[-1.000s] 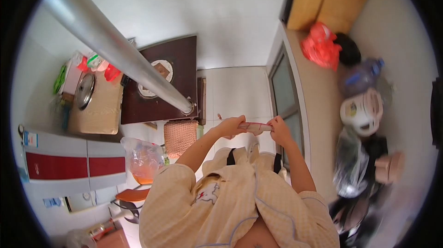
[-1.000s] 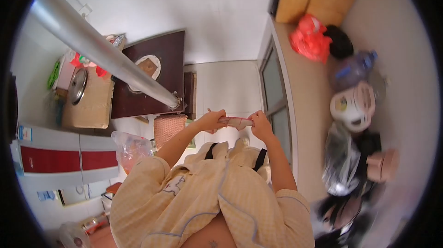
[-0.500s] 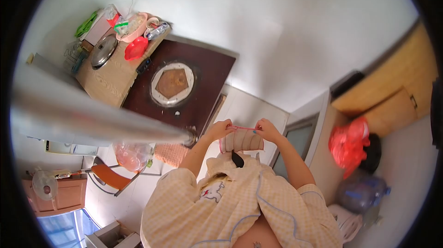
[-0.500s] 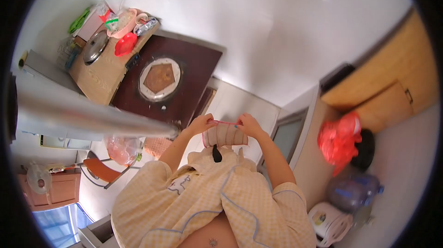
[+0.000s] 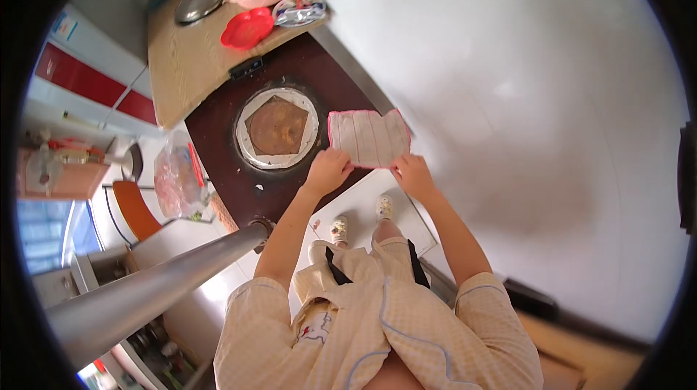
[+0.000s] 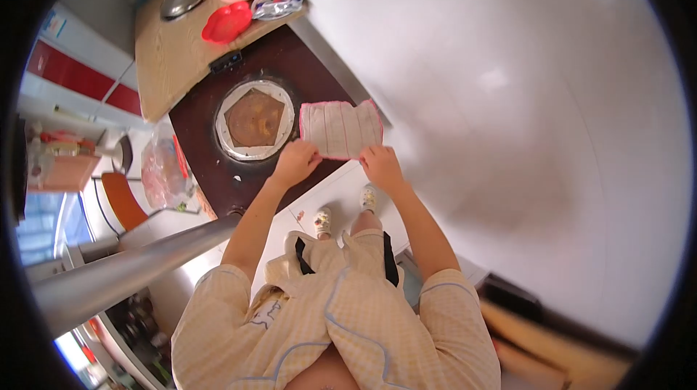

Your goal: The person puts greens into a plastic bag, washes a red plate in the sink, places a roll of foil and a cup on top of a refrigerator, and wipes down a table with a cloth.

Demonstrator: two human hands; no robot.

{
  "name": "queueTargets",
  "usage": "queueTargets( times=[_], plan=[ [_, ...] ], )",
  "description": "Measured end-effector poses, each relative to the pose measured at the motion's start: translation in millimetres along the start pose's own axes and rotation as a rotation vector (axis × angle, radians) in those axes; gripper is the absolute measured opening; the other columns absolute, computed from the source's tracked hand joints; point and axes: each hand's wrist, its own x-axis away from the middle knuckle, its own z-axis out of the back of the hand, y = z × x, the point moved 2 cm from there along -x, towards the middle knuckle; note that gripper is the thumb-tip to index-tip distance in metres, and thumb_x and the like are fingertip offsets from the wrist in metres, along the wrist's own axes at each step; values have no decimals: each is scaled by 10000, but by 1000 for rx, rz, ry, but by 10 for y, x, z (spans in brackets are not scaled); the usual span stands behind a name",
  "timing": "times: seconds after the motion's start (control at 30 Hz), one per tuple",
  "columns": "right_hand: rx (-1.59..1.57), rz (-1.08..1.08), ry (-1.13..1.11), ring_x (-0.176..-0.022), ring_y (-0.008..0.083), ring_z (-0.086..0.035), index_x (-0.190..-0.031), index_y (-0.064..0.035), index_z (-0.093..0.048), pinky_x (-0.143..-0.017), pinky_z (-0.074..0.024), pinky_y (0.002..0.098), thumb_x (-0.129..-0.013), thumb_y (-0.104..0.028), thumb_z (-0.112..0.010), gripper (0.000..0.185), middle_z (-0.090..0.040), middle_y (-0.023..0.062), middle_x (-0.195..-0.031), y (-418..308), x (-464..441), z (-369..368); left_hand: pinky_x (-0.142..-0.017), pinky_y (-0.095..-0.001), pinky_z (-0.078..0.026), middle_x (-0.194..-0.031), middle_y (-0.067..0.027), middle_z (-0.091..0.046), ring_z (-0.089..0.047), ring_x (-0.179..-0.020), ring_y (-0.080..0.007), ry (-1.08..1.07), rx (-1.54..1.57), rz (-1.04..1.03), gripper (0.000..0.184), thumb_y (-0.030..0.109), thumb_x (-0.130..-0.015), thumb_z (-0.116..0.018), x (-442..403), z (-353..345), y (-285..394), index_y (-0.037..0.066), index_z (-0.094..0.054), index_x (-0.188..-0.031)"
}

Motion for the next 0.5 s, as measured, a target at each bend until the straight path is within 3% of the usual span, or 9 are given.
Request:
queueTargets(
  times=[0.03, 0.07, 0.13, 0.17, 0.2, 0.27, 0.33, 0.37, 0.5],
  plan=[
    [56, -79, -222, -801, 245, -511, -799, -97, -529, -719, -374, 382, -680, -122, -599, 140, -530, 55, -812, 252, 62, -275, -617, -365, -378, -732, -66, -520, -497, -725, -247, -169, -26, 94, 167, 200, -661, -635, 70, -200, -61, 79, -533, -715],
    [40, -48, -252, -801, 245, -511, -799, -97, -529, -719, -374, 382, -680, -122, -599, 140, -530, 55, -812, 373, 106, -431, -644, -379, -389, -777, -76, -538, -505, -762, -260, -333, -45, 183, 187, 212, -643, -650, 143, -375, -113, 76, -562, -737],
    [-23, -34, -299, -951, 283, -472, -972, -92, -511, -821, -366, 393, -669, -114, -590, 313, -506, 104, -1024, 522, 176, -693, -719, -393, -402, -888, -90, -557, -505, -871, -270, -550, -23, 345, 208, 239, -641, -645, 300, -710, -161, 84, -593, -768],
    [-42, -3, -317, -951, 283, -472, -972, -92, -511, -821, -366, 393, -669, -114, -590, 313, -506, 104, -1024, 568, 98, -809, -788, -398, -396, -963, -116, -551, -488, -958, -280, -441, -29, 333, 238, 229, -645, -634, 392, -946, -235, 75, -601, -825],
    [-38, -36, -274, -1038, 308, -414, -1070, -101, -469, -875, -326, 423, -674, -128, -580, 412, -450, 123, -1115, 607, -5, -942, -864, -397, -368, -1075, -154, -497, -447, -1040, -298, -328, -68, 380, 334, 209, -640, -630, 398, -1112, -250, 72, -574, -939],
    [-54, -65, -264, -1126, 334, -355, -1169, -110, -428, -929, -287, 453, -679, -142, -570, 511, -394, 143, -1207, 664, -190, -1200, -941, -397, -302, -1231, -144, -389, -348, -1163, -291, -216, -194, 537, 406, 196, -727, -560, 292, -1474, -303, 87, -485, -1111],
    [55, -84, -279, -1198, 353, -264, -1260, -124, -345, -953, -225, 513, -703, -178, -540, 593, -294, 151, -1301, 753, -359, -1466, -949, -414, -286, -1265, -155, -347, -326, -1178, -303, -130, -206, 612, 444, 196, -735, -535, 95, -1772, -390, 93, -446, -1157],
    [136, -102, -244, -1194, 336, -287, -1251, -147, -372, -959, -222, 509, -708, -217, -516, 567, -299, 143, -1313, 825, -402, -1637, -957, -430, -270, -1299, -166, -305, -305, -1192, -315, -36, -219, 654, 482, 197, -742, -510, 17, -1860, -441, 100, -407, -1204],
    [246, -17, -290, -1197, 317, -291, -1263, -170, -363, -971, -205, 494, -731, -252, -490, 552, -294, 116, -1324, 1032, -813, -1816, -982, -408, -227, -1330, -122, -280, -290, -1207, -277, -55, -289, 759, 458, 290, -826, -388, -242, -1848, -646, 116, -365, -1248]
  ],
)
